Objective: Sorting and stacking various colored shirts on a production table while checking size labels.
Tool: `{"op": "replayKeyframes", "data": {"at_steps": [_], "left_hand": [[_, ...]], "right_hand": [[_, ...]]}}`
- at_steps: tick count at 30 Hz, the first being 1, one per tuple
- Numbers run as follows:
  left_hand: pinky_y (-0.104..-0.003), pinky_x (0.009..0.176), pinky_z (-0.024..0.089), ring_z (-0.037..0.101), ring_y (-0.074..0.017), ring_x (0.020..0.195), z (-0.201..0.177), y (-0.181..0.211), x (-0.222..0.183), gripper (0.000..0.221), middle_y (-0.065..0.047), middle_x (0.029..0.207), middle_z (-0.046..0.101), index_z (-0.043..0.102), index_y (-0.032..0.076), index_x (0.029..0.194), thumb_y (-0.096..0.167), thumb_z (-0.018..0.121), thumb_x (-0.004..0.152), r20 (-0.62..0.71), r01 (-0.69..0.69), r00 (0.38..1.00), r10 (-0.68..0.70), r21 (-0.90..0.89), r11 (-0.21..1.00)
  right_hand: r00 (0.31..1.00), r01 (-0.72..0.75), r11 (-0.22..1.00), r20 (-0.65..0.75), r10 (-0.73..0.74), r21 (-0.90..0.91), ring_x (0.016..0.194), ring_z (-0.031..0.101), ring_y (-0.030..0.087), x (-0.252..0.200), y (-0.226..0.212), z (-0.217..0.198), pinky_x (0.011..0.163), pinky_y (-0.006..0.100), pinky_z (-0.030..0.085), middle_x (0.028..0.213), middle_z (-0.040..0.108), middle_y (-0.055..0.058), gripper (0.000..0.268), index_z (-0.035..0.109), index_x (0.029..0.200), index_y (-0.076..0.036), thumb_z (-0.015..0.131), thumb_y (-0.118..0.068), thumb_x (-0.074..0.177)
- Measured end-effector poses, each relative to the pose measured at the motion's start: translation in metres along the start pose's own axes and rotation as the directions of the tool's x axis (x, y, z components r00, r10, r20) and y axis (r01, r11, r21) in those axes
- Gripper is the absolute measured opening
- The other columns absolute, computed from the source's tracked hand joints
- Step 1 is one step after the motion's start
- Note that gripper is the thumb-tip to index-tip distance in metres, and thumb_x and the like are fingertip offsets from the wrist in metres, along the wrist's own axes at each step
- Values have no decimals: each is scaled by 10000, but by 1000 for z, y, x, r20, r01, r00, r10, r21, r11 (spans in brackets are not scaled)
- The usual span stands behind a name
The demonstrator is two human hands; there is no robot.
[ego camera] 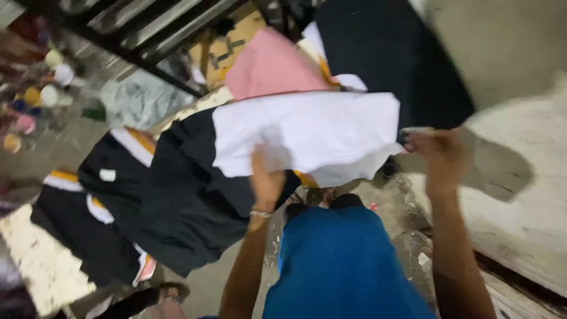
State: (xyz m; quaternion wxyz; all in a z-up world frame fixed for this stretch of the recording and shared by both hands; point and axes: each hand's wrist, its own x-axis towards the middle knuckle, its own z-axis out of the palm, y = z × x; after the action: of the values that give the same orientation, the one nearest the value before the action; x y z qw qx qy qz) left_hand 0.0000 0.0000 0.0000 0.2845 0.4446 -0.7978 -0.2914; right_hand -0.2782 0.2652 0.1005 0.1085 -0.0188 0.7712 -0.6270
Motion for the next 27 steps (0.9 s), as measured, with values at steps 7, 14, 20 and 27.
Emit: {"op": "replayKeyframes", "data": {"at_steps": [7,14,20,27], "left_hand": [[-583,1223,146,230,-414,1499,52,-2,-31,839,-175,1610,235,281,295,1599,311,758,909,492,-216,867,85,218,952],[-423,789,609,722,-359,971,90,14,-62,303,-138,1083,733,705,192,1256,134,657,962,542,-79,812,218,-268,960],[-450,880,612,703,-349,1117,119,2,-78,539,-169,1148,742,681,189,1356,77,799,843,773,345,619,137,-425,837],[-435,833,594,732,-326,1015,115,18,-75,165,-60,1022,785,805,257,1039,229,791,878,675,350,736,-49,-318,881]], "right_hand": [[883,86,988,468,-16,-128,744,693,187,-38,109,68,687,349,563,786,697,133,205,736,1007,-32,849,-121,861],[779,359,816,627,6,-453,820,726,351,-61,137,60,730,481,559,765,717,129,156,716,855,-94,827,-194,809],[581,555,772,809,-93,-310,879,674,460,-59,132,75,627,508,537,816,699,192,121,692,975,-101,755,-113,873],[523,542,717,844,120,-438,998,693,401,-47,144,89,848,510,545,998,739,145,158,702,1068,-183,679,-150,915]]}}
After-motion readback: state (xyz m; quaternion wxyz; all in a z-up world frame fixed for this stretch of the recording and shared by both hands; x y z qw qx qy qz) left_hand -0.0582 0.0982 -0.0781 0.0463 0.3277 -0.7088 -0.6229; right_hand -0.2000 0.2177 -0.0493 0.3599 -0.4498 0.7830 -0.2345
